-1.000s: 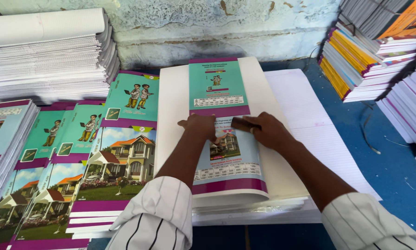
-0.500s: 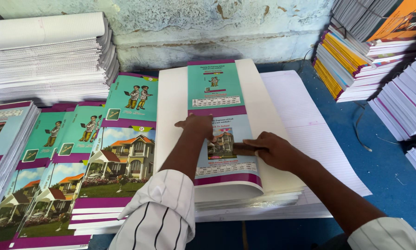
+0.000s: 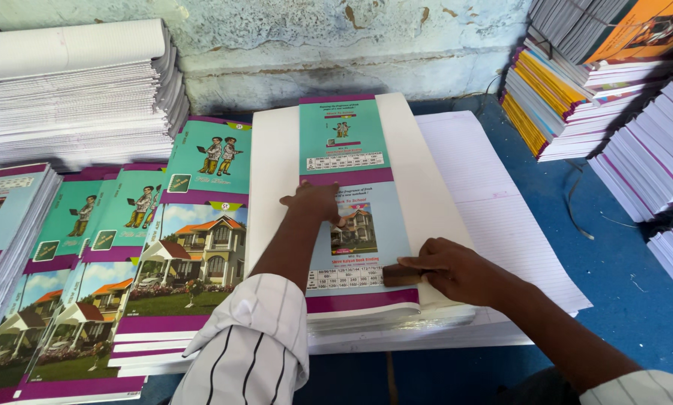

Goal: The person repeatedly folds the covers of a stack of printed books inward and presses the spine with a wooden block to crease the fold. The person handles one book at a time, folding and pressing each before moving to the next.

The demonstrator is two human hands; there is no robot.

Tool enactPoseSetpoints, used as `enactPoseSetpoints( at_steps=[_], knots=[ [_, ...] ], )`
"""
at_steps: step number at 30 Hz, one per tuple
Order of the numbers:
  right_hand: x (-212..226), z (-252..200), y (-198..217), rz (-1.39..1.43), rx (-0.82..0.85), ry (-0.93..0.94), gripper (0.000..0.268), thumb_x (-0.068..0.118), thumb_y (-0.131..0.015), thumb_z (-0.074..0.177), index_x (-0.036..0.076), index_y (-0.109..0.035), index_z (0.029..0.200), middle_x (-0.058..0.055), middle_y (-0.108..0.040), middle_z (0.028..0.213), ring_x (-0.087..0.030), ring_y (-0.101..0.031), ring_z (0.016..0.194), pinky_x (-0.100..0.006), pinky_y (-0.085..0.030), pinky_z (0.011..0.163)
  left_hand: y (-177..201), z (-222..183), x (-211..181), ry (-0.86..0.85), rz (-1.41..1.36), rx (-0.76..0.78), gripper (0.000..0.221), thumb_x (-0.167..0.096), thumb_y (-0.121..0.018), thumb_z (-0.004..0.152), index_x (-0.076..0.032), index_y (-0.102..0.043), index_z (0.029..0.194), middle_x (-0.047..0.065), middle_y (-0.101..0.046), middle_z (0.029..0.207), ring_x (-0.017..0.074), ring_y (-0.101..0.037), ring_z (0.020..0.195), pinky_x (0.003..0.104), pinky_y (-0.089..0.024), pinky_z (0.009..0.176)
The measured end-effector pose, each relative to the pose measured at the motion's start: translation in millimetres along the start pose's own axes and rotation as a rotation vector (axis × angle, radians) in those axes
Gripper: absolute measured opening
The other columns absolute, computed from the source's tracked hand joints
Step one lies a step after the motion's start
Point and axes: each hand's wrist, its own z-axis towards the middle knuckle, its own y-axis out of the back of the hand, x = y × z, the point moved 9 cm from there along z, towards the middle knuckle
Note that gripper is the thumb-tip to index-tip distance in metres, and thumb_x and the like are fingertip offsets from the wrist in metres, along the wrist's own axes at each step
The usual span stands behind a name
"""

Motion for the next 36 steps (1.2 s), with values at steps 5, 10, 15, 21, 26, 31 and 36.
enactPoseSetpoints(
  at_steps=[5,10,15,21,26,31,36],
  knots=[
    [3,-4,-1,0.004,0.005,0.012,0.053,0.004,-0.067,0.088,0.024,-0.067,0.136,-0.006,-0.062,0.102,-0.019,-0.063,0.095,-0.034,-0.055,0.084,-4,0,5,-0.006,-0.009,-0.008,0.111,-0.052,-0.093,0.069,-0.045,-0.029,0.16,0.021,-0.021,0.169,0.0379,-0.018,0.158,0.079,-0.012,0.115],
    [10,-10,-2,0.016,-0.001,0.083,0.053,0.002,-0.069,0.085,0.022,-0.068,0.135,-0.007,-0.063,0.101,-0.02,-0.063,0.097,-0.035,-0.054,0.086,-4,1,6,0.014,-0.01,0.0,0.112,-0.053,-0.092,0.068,-0.047,-0.029,0.16,0.022,-0.018,0.169,0.0389,-0.017,0.158,0.079,-0.007,0.117],
    [11,-15,-7,0.032,0.058,-0.007,0.054,0.003,-0.067,0.085,0.025,-0.072,0.134,-0.005,-0.063,0.101,-0.018,-0.065,0.097,-0.034,-0.056,0.087,-4,0,7,0.016,-0.031,-0.009,0.112,-0.052,-0.093,0.067,-0.046,-0.031,0.159,0.021,-0.018,0.17,0.0376,-0.015,0.159,0.079,-0.008,0.117],
    [19,-18,-6,0.054,0.08,-0.028,0.056,0.002,-0.067,0.084,0.025,-0.074,0.134,-0.005,-0.063,0.096,-0.019,-0.064,0.094,-0.035,-0.055,0.085,-6,0,7,0.005,-0.041,-0.013,0.111,-0.052,-0.093,0.067,-0.047,-0.031,0.159,0.02,-0.018,0.17,0.0376,-0.015,0.159,0.079,-0.009,0.117],
    [14,-17,-9,0.072,0.109,-0.063,0.054,0.002,-0.068,0.084,0.025,-0.074,0.132,-0.006,-0.062,0.094,-0.018,-0.064,0.093,-0.034,-0.054,0.085,-8,1,9,0.0,-0.064,-0.033,0.112,-0.05,-0.094,0.065,-0.045,-0.032,0.159,0.02,-0.017,0.17,0.037,-0.014,0.159,0.079,-0.009,0.116],
    [5,-14,-9,0.13,0.092,-0.064,0.05,0.002,-0.068,0.083,0.025,-0.076,0.127,-0.006,-0.064,0.094,-0.018,-0.064,0.093,-0.034,-0.055,0.087,-8,3,11,-0.005,-0.061,-0.034,0.113,-0.049,-0.093,0.065,-0.045,-0.031,0.159,0.02,-0.015,0.171,0.0361,-0.012,0.159,0.079,-0.006,0.116],
    [-5,-11,0,0.219,0.029,-0.069,0.052,0.003,-0.069,0.085,0.025,-0.071,0.132,-0.007,-0.064,0.1,-0.02,-0.065,0.093,-0.034,-0.055,0.087,-9,2,11,0.006,-0.029,-0.012,0.112,-0.053,-0.091,0.067,-0.047,-0.029,0.16,0.019,-0.015,0.171,0.0354,-0.012,0.16,0.078,-0.004,0.118]
  ],
)
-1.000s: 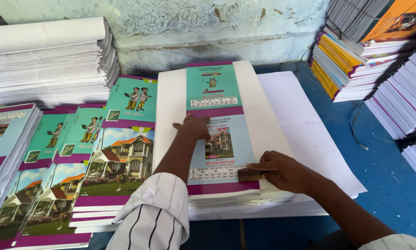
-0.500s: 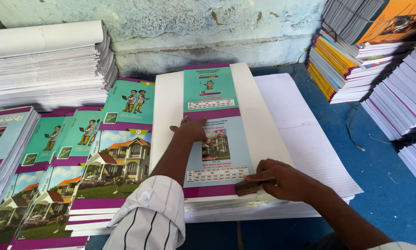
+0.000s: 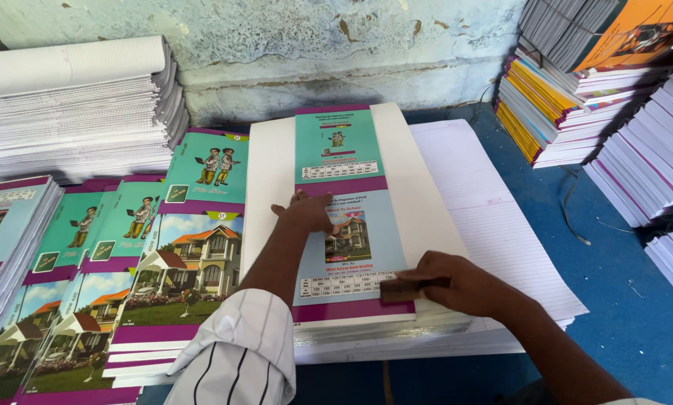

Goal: The person repeatedly folds the covers of a stack of printed books inward and presses the spine with a wooden block to crease the fold. The person handles one book at a time, folding and pressing each before moving to the next.

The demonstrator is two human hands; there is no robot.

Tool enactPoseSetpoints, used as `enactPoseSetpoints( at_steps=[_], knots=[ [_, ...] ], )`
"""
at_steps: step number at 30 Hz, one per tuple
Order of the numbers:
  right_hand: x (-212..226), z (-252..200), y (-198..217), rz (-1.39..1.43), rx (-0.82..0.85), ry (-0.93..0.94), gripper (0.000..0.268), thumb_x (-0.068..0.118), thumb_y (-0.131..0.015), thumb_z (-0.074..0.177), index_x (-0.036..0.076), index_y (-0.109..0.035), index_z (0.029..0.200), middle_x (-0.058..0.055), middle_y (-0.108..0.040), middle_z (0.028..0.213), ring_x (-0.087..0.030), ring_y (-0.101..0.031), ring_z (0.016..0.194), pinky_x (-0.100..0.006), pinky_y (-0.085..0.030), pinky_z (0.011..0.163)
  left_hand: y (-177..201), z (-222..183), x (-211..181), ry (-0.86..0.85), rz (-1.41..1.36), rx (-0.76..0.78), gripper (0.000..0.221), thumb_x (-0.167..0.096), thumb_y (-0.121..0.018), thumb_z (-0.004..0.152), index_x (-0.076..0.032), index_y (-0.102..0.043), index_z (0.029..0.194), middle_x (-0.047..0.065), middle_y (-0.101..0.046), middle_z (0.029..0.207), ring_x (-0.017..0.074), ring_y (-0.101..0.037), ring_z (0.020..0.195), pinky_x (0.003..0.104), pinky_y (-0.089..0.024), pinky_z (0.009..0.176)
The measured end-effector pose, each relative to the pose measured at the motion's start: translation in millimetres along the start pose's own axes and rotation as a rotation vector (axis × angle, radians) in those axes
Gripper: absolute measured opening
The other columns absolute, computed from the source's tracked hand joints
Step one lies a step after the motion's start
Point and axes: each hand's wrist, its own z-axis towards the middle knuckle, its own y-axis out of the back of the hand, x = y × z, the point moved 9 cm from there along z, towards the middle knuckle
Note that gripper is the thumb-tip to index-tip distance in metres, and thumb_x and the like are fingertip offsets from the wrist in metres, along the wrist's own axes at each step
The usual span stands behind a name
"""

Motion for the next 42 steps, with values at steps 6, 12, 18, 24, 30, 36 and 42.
enactPoseSetpoints(
  at_steps=[6,12,18,24,30,36,42],
  knots=[
    [-5,3,11,-0.074,-0.149,-0.055,0.053,0.003,-0.066,0.089,0.027,-0.069,0.135,-0.006,-0.063,0.104,-0.02,-0.064,0.096,-0.034,-0.055,0.087,6,-1,1,0.004,-0.04,-0.025,0.109,-0.057,-0.087,0.07,-0.045,-0.027,0.16,0.02,-0.011,0.171,0.0346,-0.007,0.16,0.079,-0.002,0.116],
    [-8,6,6,-0.141,-0.08,-0.042,0.047,0.003,-0.07,0.086,0.027,-0.074,0.127,-0.004,-0.064,0.104,-0.019,-0.064,0.098,-0.033,-0.055,0.088,7,5,1,0.009,-0.014,-0.022,0.11,-0.058,-0.086,0.07,-0.043,-0.028,0.162,0.021,-0.013,0.172,0.0377,-0.011,0.16,0.079,-0.004,0.117],
    [-7,2,0,-0.096,0.011,-0.058,0.053,0.002,-0.069,0.085,0.03,-0.076,0.129,-0.004,-0.062,0.1,-0.018,-0.063,0.097,-0.033,-0.054,0.09,4,6,2,0.016,-0.023,-0.01,0.111,-0.054,-0.087,0.071,-0.043,-0.024,0.162,0.021,-0.008,0.172,0.0355,-0.007,0.16,0.08,-0.004,0.116],
    [-3,-4,-3,-0.085,0.044,-0.109,0.051,0.003,-0.069,0.086,0.033,-0.077,0.127,-0.004,-0.062,0.099,-0.017,-0.063,0.098,-0.032,-0.053,0.092,4,8,2,0.022,-0.01,-0.001,0.11,-0.056,-0.086,0.072,-0.044,-0.023,0.162,0.021,-0.007,0.172,0.0341,-0.003,0.161,0.08,0.001,0.116],
    [-8,-5,2,-0.049,0.019,-0.121,0.052,0.006,-0.068,0.087,0.034,-0.073,0.131,-0.004,-0.065,0.1,-0.018,-0.066,0.095,-0.033,-0.057,0.091,4,2,0,0.021,-0.048,-0.026,0.108,-0.055,-0.087,0.072,-0.043,-0.027,0.161,0.021,-0.007,0.172,0.0341,-0.003,0.161,0.08,0.0,0.116],
    [-47,-4,46,0.073,-0.33,-0.168,0.047,0.017,-0.068,0.091,0.028,-0.066,0.137,-0.007,-0.071,0.111,-0.02,-0.07,0.103,-0.035,-0.056,0.093,6,-8,-14,-0.018,0.037,-0.096,0.081,-0.045,-0.08,0.083,-0.035,-0.042,0.154,0.022,-0.026,0.164,0.0391,-0.024,0.154,0.079,-0.003,0.115],
    [-118,-18,82,0.172,-0.653,-0.382,0.055,0.015,-0.069,0.091,0.024,-0.06,0.145,-0.011,-0.074,0.115,-0.024,-0.071,0.094,-0.038,-0.058,0.082,0,-41,-52,-0.091,0.164,-0.347,0.033,-0.027,-0.058,0.1,-0.017,-0.068,0.129,0.011,-0.066,0.129,0.0338,-0.059,0.126,0.074,-0.029,0.11]
  ],
)
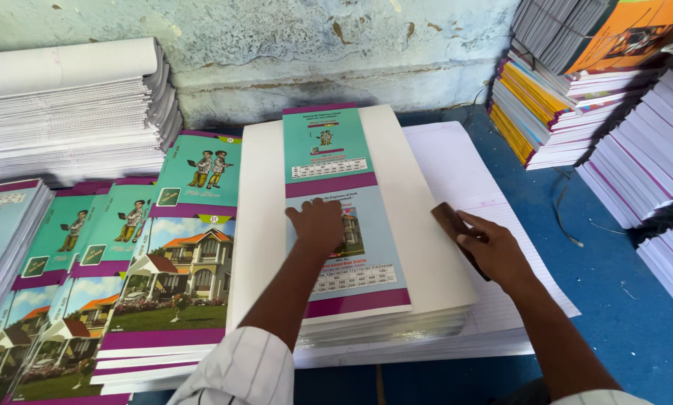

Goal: The person repeatedly folds the covers of a stack of printed books inward and presses the spine with a wooden block to crease the fold. The person handles one book at a time, folding and pressing each before moving to the next.

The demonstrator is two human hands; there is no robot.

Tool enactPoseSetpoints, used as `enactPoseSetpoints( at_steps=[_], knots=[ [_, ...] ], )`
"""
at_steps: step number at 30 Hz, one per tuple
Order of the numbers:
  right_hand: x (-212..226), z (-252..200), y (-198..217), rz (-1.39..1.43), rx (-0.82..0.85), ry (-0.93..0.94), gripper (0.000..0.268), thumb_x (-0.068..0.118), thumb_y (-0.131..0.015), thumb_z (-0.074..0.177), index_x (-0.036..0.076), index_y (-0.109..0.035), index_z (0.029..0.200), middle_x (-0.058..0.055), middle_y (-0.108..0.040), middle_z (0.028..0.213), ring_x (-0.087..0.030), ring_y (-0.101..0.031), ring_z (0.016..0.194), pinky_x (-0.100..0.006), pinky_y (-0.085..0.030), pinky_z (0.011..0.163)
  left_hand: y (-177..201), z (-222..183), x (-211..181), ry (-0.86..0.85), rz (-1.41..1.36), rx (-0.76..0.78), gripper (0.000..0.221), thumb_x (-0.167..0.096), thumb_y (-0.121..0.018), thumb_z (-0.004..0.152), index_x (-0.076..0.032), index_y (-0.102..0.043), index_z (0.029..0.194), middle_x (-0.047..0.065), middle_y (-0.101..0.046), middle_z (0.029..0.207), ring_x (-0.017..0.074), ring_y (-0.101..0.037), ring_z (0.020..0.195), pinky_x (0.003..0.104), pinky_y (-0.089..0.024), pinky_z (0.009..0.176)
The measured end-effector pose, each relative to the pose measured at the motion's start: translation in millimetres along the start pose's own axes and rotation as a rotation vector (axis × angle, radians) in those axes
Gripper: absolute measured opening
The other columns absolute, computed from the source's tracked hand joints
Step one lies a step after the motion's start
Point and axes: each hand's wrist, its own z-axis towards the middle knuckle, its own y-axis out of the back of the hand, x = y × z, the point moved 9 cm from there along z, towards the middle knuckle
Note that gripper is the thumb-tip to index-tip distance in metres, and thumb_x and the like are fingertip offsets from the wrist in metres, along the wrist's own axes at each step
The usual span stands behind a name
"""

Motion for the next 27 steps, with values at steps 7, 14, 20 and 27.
enactPoseSetpoints(
  at_steps=[7,14,20,27],
  knots=[
    [-73,19,7,-0.139,-0.106,-0.223,0.058,0.014,-0.07,0.089,0.021,-0.062,0.146,-0.018,-0.077,0.11,-0.031,-0.075,0.091,-0.042,-0.059,0.082,14,-40,-56,0.04,-0.305,0.04,0.097,-0.075,-0.065,0.083,-0.011,-0.038,0.151,0.031,-0.04,0.149,0.0473,-0.034,0.141,0.073,-0.03,0.103],
    [-94,19,7,-0.425,-0.037,-0.304,0.05,0.024,-0.078,0.084,0.018,-0.073,0.133,-0.016,-0.077,0.119,-0.034,-0.076,0.105,-0.045,-0.06,0.092,9,-49,-68,0.071,-0.31,0.117,0.121,-0.073,-0.078,0.067,-0.011,-0.027,0.157,0.039,-0.022,0.158,0.0573,-0.014,0.149,0.083,-0.018,0.103],
    [-60,9,13,-0.51,-0.074,-0.269,0.05,0.036,-0.079,0.085,0.018,-0.073,0.131,-0.016,-0.071,0.127,-0.034,-0.07,0.114,-0.047,-0.057,0.094,11,-50,-61,0.114,-0.326,0.226,0.12,-0.057,-0.076,0.071,-0.015,-0.013,0.164,0.036,-0.021,0.16,0.0582,-0.021,0.146,0.081,-0.024,0.105],
    [-1,-8,2,-0.101,-0.14,0.051,0.049,0.043,-0.067,0.094,0.011,-0.072,0.13,-0.016,-0.07,0.122,-0.029,-0.069,0.106,-0.041,-0.055,0.092,37,-68,-55,0.068,-0.431,0.125,0.113,-0.049,-0.074,0.072,-0.006,-0.018,0.161,0.029,-0.053,0.133,0.0478,-0.052,0.125,0.07,-0.046,0.094]
  ],
)
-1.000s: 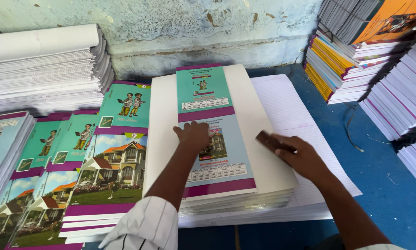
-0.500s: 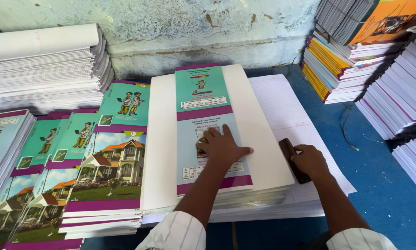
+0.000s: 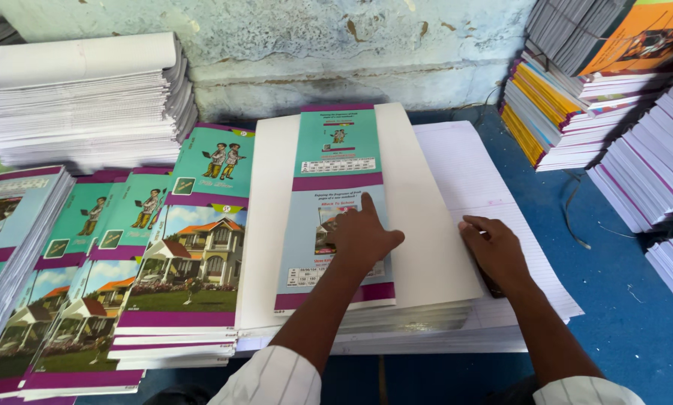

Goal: The person repeatedly folds the covers of a stack of printed books inward and presses the spine with a wooden block to crease the fold. The person handles one book at a time, folding and pressing each before moving to the next.

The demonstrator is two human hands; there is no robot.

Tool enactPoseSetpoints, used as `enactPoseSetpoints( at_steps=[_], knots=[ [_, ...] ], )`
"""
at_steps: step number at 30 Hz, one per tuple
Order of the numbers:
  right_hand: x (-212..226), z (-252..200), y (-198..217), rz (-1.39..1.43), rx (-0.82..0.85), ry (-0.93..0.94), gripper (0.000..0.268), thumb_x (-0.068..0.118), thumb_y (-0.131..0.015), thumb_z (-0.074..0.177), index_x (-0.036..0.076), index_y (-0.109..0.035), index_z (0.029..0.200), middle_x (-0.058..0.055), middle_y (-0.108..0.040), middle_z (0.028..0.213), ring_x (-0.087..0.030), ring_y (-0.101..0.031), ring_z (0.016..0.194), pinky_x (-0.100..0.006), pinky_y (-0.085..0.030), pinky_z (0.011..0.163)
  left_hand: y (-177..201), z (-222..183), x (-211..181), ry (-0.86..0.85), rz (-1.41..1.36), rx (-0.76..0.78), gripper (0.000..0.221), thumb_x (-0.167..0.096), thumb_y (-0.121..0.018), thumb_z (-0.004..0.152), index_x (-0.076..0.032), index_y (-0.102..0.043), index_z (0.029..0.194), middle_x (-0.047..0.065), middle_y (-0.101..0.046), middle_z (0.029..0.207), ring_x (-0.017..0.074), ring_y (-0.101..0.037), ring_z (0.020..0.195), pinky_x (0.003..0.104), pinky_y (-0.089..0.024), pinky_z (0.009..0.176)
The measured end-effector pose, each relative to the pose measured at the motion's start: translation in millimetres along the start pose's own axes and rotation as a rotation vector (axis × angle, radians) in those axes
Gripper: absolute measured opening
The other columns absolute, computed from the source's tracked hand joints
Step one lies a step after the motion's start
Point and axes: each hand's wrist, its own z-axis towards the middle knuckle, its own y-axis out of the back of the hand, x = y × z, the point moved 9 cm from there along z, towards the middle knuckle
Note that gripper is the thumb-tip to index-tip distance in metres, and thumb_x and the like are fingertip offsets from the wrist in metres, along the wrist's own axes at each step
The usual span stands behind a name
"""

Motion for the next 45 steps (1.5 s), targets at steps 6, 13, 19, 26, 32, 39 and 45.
enactPoseSetpoints(
  at_steps=[6,13,19,26,32,39,45],
  knots=[
    [14,-11,-20,-0.046,0.157,-0.069,0.064,0.049,-0.069,0.091,0.01,-0.063,0.141,-0.018,-0.071,0.118,-0.029,-0.069,0.108,-0.04,-0.055,0.093,44,-27,1,-0.209,-0.176,-0.331,0.076,-0.028,-0.076,0.072,0.007,-0.05,0.133,0.021,-0.072,0.086,0.0386,-0.073,0.083,0.049,-0.059,0.076],
    [11,-11,-23,-0.011,0.178,-0.083,0.069,0.043,-0.073,0.087,0.012,-0.058,0.146,-0.02,-0.069,0.126,-0.03,-0.069,0.111,-0.041,-0.056,0.095,92,-53,13,-0.249,-0.22,-0.493,0.037,-0.021,-0.074,0.072,-0.004,-0.073,0.105,0.018,-0.076,0.085,0.0369,-0.073,0.082,0.048,-0.056,0.081],
    [9,-14,-24,-0.018,0.199,-0.113,0.067,0.044,-0.071,0.089,0.014,-0.056,0.148,-0.021,-0.066,0.13,-0.031,-0.068,0.114,-0.043,-0.055,0.096,145,-73,37,-0.243,-0.34,-0.594,0.039,-0.02,-0.076,0.074,-0.008,-0.073,0.111,0.015,-0.076,0.085,0.0345,-0.075,0.08,0.044,-0.059,0.078],
    [9,-15,-24,-0.03,0.188,-0.091,0.068,0.044,-0.071,0.089,0.014,-0.056,0.149,-0.022,-0.068,0.129,-0.031,-0.069,0.112,-0.043,-0.055,0.097,194,-80,63,-0.243,-0.12,-0.655,0.047,-0.015,-0.07,0.081,-0.007,-0.064,0.127,0.023,-0.074,0.084,0.0415,-0.072,0.082,0.051,-0.057,0.08],
    [6,-13,-26,-0.029,0.187,-0.104,0.07,0.044,-0.072,0.088,0.014,-0.056,0.149,-0.022,-0.069,0.126,-0.031,-0.07,0.11,-0.042,-0.056,0.096,218,-75,98,-0.249,-0.031,-0.728,0.034,-0.017,-0.068,0.086,-0.01,-0.071,0.119,0.022,-0.075,0.099,0.0426,-0.071,0.093,0.052,-0.055,0.085],
    [0,-9,-28,-0.028,0.183,-0.099,0.071,0.044,-0.072,0.088,0.014,-0.055,0.15,-0.022,-0.069,0.128,-0.031,-0.069,0.111,-0.043,-0.055,0.097,222,-60,144,-0.145,0.061,-0.576,0.047,-0.022,-0.072,0.085,-0.011,-0.065,0.13,0.021,-0.071,0.115,0.0411,-0.068,0.105,0.049,-0.053,0.092],
    [-3,-7,-30,-0.016,0.187,-0.086,0.072,0.044,-0.073,0.088,0.014,-0.054,0.15,-0.022,-0.067,0.129,-0.031,-0.068,0.114,-0.043,-0.054,0.098,222,-47,192,-0.128,0.059,-0.441,0.072,-0.006,-0.071,0.075,-0.013,-0.057,0.145,0.022,-0.067,0.125,0.0391,-0.065,0.115,0.045,-0.051,0.099]
  ],
)
